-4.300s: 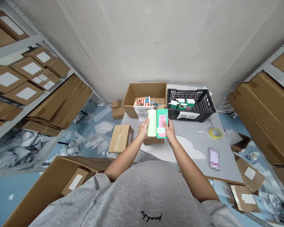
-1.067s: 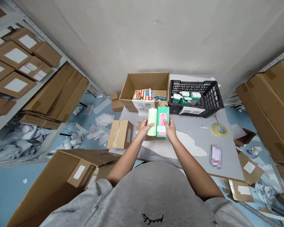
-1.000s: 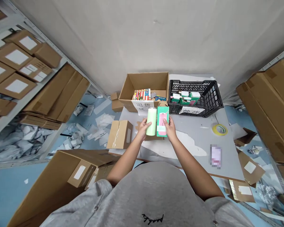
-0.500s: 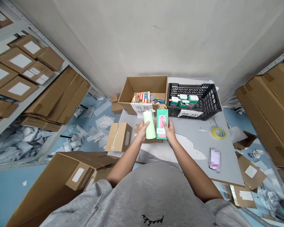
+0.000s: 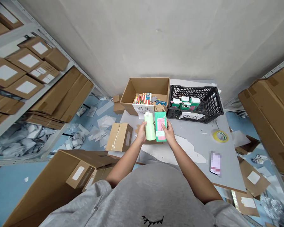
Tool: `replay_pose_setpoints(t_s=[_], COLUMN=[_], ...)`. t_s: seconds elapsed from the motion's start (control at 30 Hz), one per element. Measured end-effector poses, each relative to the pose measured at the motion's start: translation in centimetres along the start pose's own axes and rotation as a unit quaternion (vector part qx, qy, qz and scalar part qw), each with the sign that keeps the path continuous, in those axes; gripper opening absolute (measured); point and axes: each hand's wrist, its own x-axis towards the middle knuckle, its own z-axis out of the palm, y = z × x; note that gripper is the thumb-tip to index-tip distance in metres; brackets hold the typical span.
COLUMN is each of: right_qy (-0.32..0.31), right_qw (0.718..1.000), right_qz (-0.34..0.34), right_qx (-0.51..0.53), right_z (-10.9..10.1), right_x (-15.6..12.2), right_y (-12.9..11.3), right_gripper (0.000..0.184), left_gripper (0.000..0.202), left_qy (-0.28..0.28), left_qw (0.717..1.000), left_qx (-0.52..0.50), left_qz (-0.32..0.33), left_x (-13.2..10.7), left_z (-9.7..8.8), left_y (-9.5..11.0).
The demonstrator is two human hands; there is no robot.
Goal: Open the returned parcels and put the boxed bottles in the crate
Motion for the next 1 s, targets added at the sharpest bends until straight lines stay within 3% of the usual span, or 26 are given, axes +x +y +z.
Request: replay_pose_setpoints(t_s=[0.17,0.33,0.47,0.57,0.67,0.8,1.0], right_qy=[-0.036,-0.069,-0.091,-0.103,-0.107,-0.106,-0.133], right_qw=[0.999,0.995,0.991,0.989,0.989,0.989,0.984], right_qz=[-0.023,-0.046,-0.053,-0.06,-0.068,-0.078,-0.081], right_qx=[-0.028,-0.064,-0.081,-0.082,-0.079,-0.073,-0.081], right_z=[-0.7,-1.5,-1.2,-0.7,-0.5,-1.0,-1.1], right_x=[-0.1,-0.8,-1.3,-1.6,-1.6,-1.5,-1.6], right_y=[0.3,0.8,1.3,1.2,1.0,0.8,1.3], right_gripper=[0.071,0.082,0.087,0.089,0.089,0.087,0.086], left_gripper=[0.068,0.076,0.073,0.074,0.073,0.067,0.063], left_qy=[0.033,0.083,0.052,0.034,0.045,0.08,0.086], left_qw=[0.999,0.99,0.987,0.985,0.982,0.97,0.957], left_qx=[-0.026,-0.079,-0.061,-0.04,-0.009,0.037,0.113], left_qz=[0.008,0.076,0.142,0.161,0.185,0.228,0.253], left_x=[-0.1,0.9,1.8,2.7,3.5,3.9,4.1], left_z=[0.5,1.8,5.4,8.0,8.9,7.6,5.4], left_y=[1.5,7.8,11.3,11.5,11.0,10.6,10.7])
